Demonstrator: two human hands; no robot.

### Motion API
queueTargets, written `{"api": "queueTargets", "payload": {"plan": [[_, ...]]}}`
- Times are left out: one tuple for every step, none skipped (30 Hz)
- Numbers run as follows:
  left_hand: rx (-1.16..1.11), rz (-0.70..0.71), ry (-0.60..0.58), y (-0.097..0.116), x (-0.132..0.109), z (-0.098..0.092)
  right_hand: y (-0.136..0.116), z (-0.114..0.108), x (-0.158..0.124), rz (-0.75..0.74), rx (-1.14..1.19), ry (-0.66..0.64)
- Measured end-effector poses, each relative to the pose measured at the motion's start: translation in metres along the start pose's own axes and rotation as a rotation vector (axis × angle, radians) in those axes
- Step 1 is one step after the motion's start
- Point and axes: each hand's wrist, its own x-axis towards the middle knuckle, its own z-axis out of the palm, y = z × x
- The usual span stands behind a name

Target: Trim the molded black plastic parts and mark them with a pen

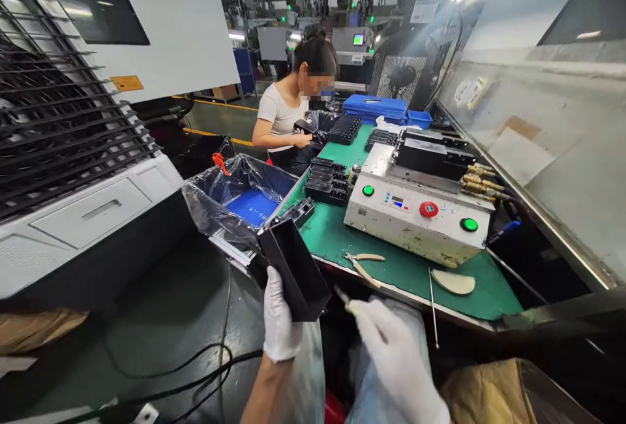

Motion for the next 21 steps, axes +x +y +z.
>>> {"api": "queueTargets", "payload": {"plan": [[-0.101,-0.054,0.041,-0.001,-0.005,0.002,-0.017,0.009,-0.013,-0.012,0.051,-0.022],[-0.189,-0.113,0.079,-0.001,-0.009,0.005,-0.031,0.017,-0.023,-0.034,0.079,-0.018],[-0.256,-0.161,0.105,0.001,-0.013,0.009,-0.04,0.023,-0.031,-0.053,0.086,0.01],[-0.292,-0.187,0.118,0.003,-0.016,0.012,-0.045,0.027,-0.036,-0.073,0.078,0.054],[-0.309,-0.189,0.135,0.005,-0.018,0.015,-0.047,0.03,-0.039,-0.09,0.061,0.101],[-0.313,-0.179,0.151,0.006,-0.019,0.017,-0.047,0.032,-0.041,-0.095,0.043,0.142],[-0.313,-0.168,0.159,0.007,-0.02,0.017,-0.045,0.033,-0.042,-0.09,0.028,0.164],[-0.309,-0.163,0.168,0.008,-0.02,0.017,-0.042,0.033,-0.042,-0.081,0.023,0.172],[-0.299,-0.16,0.184,0.007,-0.02,0.016,-0.04,0.033,-0.042,-0.069,0.027,0.17],[-0.287,-0.163,0.2,0.006,-0.02,0.015,-0.038,0.033,-0.042,-0.061,0.037,0.156],[-0.277,-0.17,0.207,0.004,-0.02,0.014,-0.036,0.034,-0.043,-0.053,0.048,0.141],[-0.27,-0.179,0.204,0.003,-0.02,0.013,-0.035,0.034,-0.044,-0.045,0.059,0.126],[-0.271,-0.187,0.192,0.001,-0.02,0.013,-0.034,0.036,-0.045,-0.04,0.067,0.115],[-0.281,-0.198,0.171,0.0,-0.02,0.013,-0.033,0.037,-0.046,-0.036,0.072,0.112],[-0.298,-0.206,0.15,0.0,-0.02,0.013,-0.032,0.038,-0.047,-0.034,0.074,0.115],[-0.312,-0.211,0.142,0.001,-0.021,0.014,-0.031,0.04,-0.048,-0.038,0.074,0.122],[-0.318,-0.206,0.153,0.001,-0.021,0.016,-0.031,0.041,-0.048,-0.043,0.074,0.132],[-0.318,-0.193,0.172,0.002,-0.022,0.017,-0.031,0.041,-0.048,-0.051,0.072,0.144],[-0.313,-0.18,0.193,0.003,-0.022,0.018,-0.032,0.042,-0.048,-0.06,0.068,0.154],[-0.308,-0.168,0.211,0.004,-0.023,0.019,-0.032,0.042,-0.048,-0.07,0.061,0.165],[-0.308,-0.16,0.224,0.005,-0.023,0.02,-0.033,0.042,-0.047,-0.077,0.052,0.175]]}}
